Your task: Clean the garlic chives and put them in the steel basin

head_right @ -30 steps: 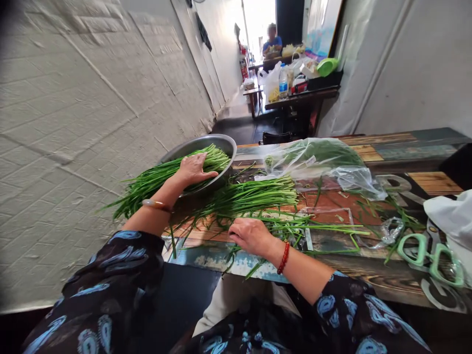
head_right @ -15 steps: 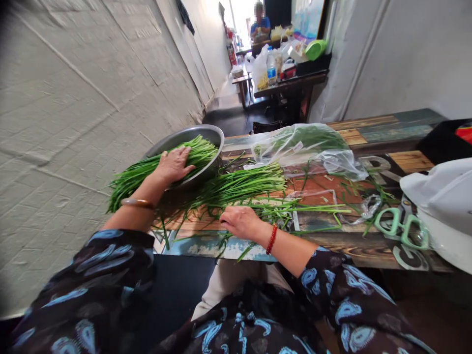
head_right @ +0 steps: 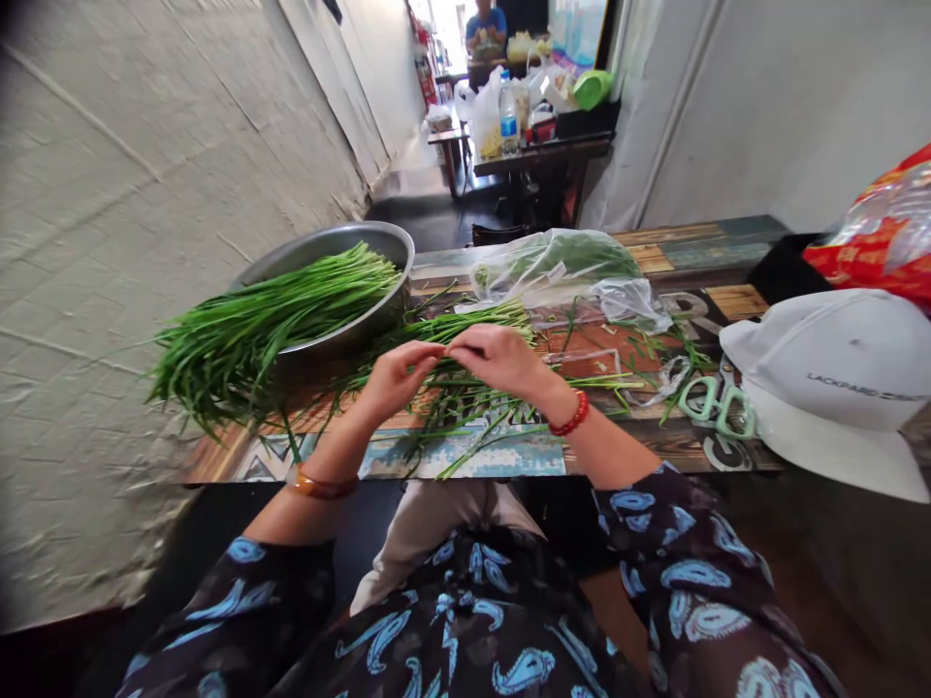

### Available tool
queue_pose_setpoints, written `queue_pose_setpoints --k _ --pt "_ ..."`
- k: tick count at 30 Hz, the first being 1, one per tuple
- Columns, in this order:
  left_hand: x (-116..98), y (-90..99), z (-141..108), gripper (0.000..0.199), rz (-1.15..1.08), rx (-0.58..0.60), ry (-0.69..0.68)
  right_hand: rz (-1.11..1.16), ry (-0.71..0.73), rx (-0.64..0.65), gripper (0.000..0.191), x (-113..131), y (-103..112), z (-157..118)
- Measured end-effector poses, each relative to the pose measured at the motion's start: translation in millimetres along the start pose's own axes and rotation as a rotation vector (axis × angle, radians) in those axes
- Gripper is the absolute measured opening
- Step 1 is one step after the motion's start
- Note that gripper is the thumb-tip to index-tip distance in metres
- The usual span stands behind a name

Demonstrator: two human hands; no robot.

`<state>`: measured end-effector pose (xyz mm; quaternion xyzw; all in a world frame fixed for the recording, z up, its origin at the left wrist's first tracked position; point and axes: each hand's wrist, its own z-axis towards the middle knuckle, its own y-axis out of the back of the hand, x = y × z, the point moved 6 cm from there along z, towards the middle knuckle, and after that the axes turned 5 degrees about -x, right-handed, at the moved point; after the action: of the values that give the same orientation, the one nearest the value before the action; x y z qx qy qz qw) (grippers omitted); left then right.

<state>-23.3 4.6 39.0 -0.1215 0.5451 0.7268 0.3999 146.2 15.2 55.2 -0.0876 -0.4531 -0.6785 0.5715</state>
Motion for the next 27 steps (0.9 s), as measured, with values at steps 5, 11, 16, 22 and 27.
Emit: queue_pose_setpoints --k 5,11,16,22,27 --pt "-18 -60.3 0 0.028 -0.061 0.227 -0.181 0.024 -0.431 -0.273 0.03 -86 65 -8" --pt "8 -70.6 25 0.026 0.043 0.183 -0.101 -0.076 -0.412 -0.248 0.029 -118 57 -4" --pt "23 -61.1 41 0.025 -0.01 0.161 -0.06 -0.246 -0.297 -0.225 0.024 -117 47 -7" --pt "23 -54.8 46 0.023 -0.111 0.104 0.013 -0.346 -0.253 -0.066 0.017 -115 41 -18" --pt "33 -31.3 38 0.026 -0.453 -0.097 0.27 -0.376 -0.205 -0.107 0.016 -97 51 -13"
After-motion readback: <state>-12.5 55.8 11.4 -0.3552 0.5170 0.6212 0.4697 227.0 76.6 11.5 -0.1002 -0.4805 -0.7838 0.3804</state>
